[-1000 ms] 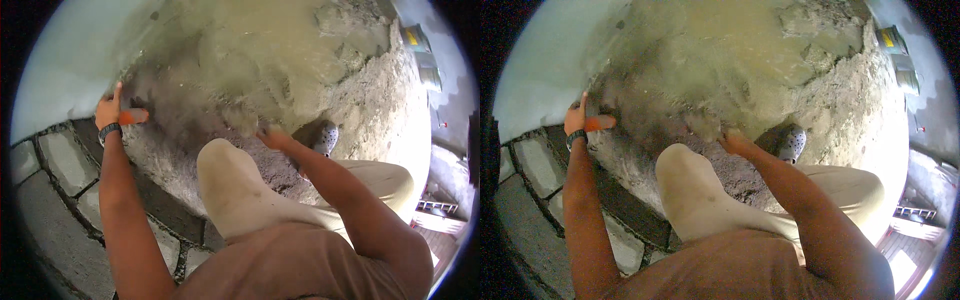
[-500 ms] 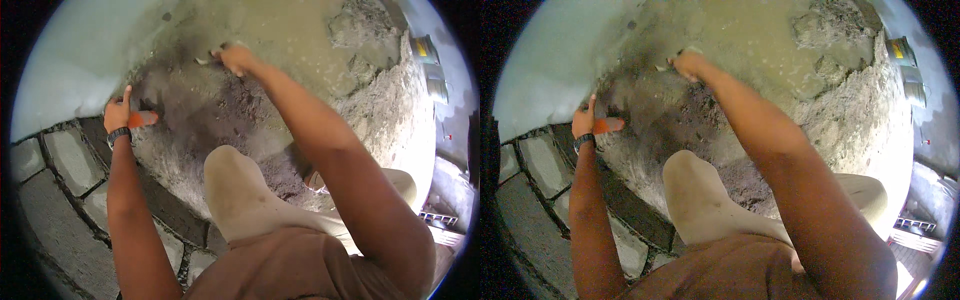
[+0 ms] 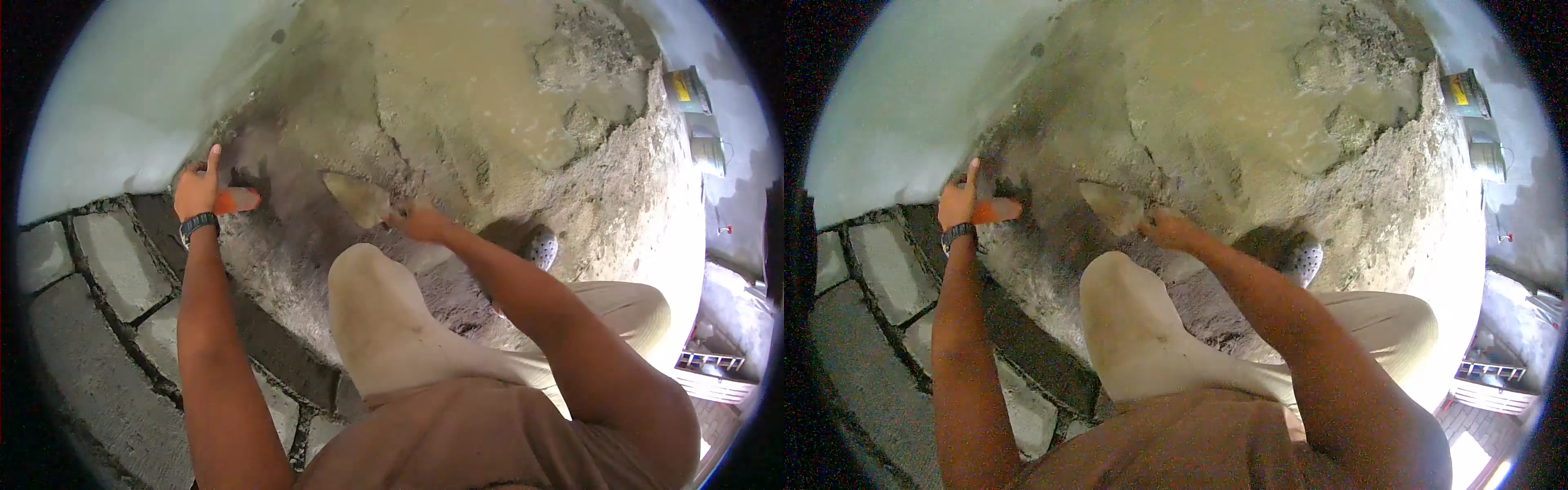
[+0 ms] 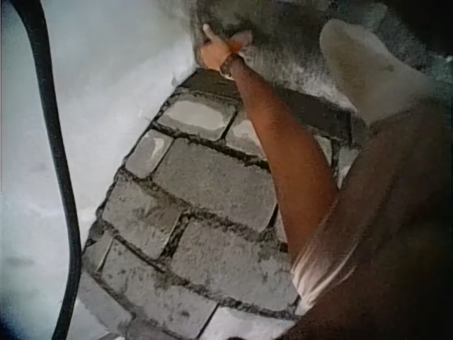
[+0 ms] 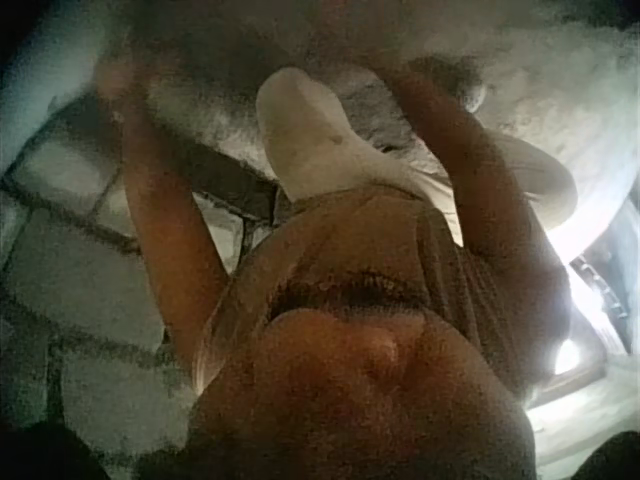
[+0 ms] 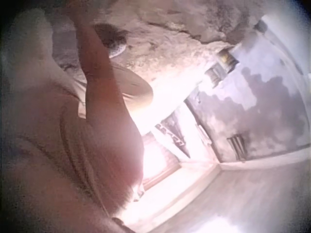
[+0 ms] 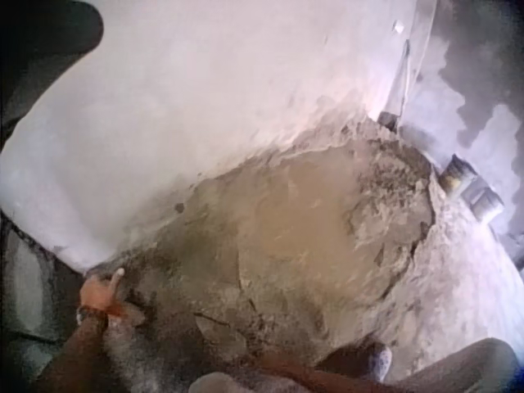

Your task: Using a trowel and shovel to spread and mix wet concrete on a floor during construction.

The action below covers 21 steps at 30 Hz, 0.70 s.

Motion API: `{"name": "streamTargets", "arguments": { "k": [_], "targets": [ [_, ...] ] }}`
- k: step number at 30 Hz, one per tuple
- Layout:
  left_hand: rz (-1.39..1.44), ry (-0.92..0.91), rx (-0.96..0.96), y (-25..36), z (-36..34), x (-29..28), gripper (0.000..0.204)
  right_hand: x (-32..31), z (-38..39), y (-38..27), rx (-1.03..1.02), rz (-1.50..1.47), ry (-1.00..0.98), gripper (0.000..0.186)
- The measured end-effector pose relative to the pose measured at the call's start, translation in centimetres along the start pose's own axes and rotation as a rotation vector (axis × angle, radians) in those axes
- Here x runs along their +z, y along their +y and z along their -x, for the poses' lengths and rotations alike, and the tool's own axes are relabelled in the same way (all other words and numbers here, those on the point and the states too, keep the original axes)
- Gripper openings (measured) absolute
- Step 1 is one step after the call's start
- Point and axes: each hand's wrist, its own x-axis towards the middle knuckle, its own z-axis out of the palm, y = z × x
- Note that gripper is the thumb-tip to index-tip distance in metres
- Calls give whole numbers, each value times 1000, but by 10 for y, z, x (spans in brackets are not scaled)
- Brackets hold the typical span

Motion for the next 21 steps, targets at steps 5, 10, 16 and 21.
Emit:
{"name": "streamTargets", "arguments": {
  "k": [5,10,16,21],
  "targets": [
    [4,-37,-8,0,0,2,86,47,-1,-7,111,-76,60,57],
    [-44,-61,-64,-38,2,2,86,5,-98,-86,70,-131,54,46],
    [-26,-86,-75,-31,9,0,85,-50,-208,-147,142,-206,50,37],
    [89,-40,43,36,-6,-3,86,-201,-266,-112,-155,118,143,33]
  ]
}}
